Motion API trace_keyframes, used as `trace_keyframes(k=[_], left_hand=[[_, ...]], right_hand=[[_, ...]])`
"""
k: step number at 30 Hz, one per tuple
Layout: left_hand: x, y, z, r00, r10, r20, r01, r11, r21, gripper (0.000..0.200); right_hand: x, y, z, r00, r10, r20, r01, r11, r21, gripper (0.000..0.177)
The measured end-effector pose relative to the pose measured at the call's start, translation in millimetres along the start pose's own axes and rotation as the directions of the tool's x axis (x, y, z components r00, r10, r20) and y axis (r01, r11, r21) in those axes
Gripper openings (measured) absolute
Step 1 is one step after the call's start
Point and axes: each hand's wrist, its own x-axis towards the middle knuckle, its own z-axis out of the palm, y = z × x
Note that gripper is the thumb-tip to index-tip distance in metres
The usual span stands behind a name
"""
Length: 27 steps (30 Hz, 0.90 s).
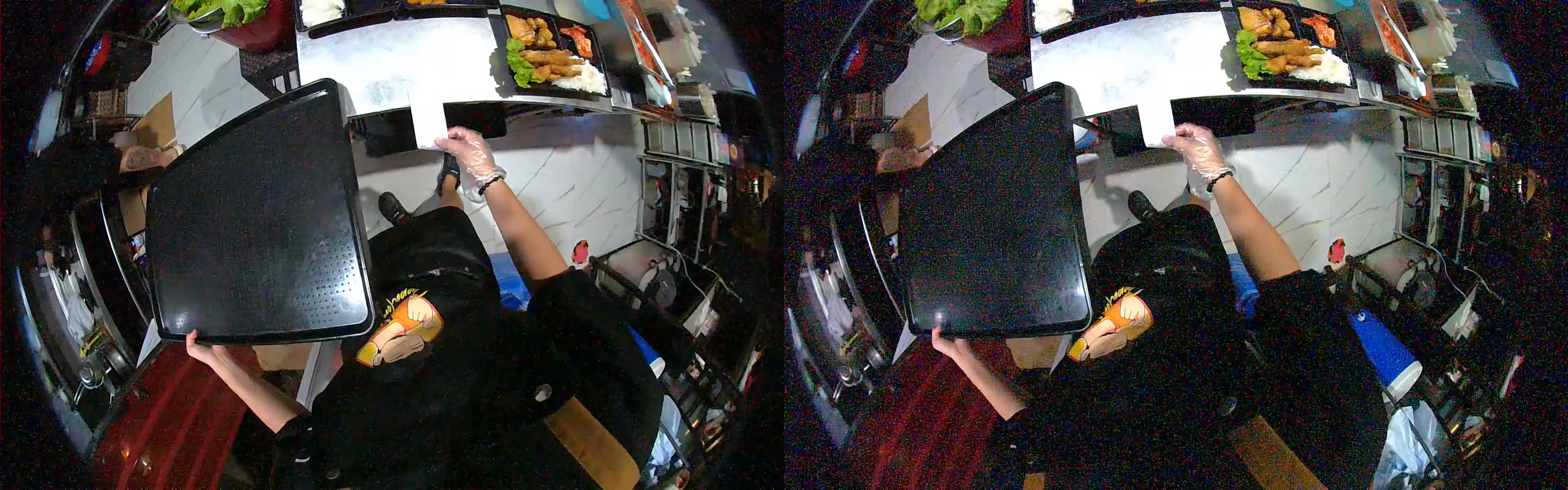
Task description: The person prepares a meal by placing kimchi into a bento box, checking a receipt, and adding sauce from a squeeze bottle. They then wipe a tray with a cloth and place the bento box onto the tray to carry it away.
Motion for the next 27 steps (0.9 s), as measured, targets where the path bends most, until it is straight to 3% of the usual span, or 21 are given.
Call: trace_keyframes(k=[3,6,8,12,14,17,23,27], left_hand=[[7,-2,2,0.99,0.003,0.14,0.007,0.997,-0.073,0.043],[-21,-3,30,0.999,0.034,0.037,-0.033,0.999,-0.028,0.04],[-39,-3,46,0.996,0.064,-0.065,-0.064,0.998,0.004,0.036],[-35,-7,42,0.997,0.068,-0.039,-0.067,0.998,0.016,0.031],[-25,-9,35,0.996,0.088,-0.029,-0.087,0.996,0.022,0.03],[-5,-12,20,0.99,0.135,0.03,-0.136,0.99,0.04,0.03],[-4,-12,15,0.997,0.082,-0.012,-0.082,0.997,0.01,0.03],[-18,-12,25,0.996,0.082,-0.033,-0.082,0.997,0.002,0.037]], right_hand=[[-7,-5,2,1.0,-0.01,-0.004,0.01,0.997,0.073,0.01],[-7,-1,2,0.999,-0.027,-0.028,0.028,0.999,0.042,0.019],[-3,8,3,1.0,-0.014,-0.027,0.018,0.986,0.164,0.018],[-5,8,5,0.999,0.009,-0.031,-0.004,0.987,0.163,0.019],[-13,-3,10,0.994,0.064,-0.094,-0.036,0.961,0.273,0.015],[-25,-23,14,0.997,0.08,-0.005,-0.073,0.931,0.357,0.018],[-23,-18,11,0.993,0.117,-0.019,-0.107,0.954,0.279,0.017],[-22,-17,10,0.992,0.128,0.005,-0.123,0.94,0.319,0.019]])
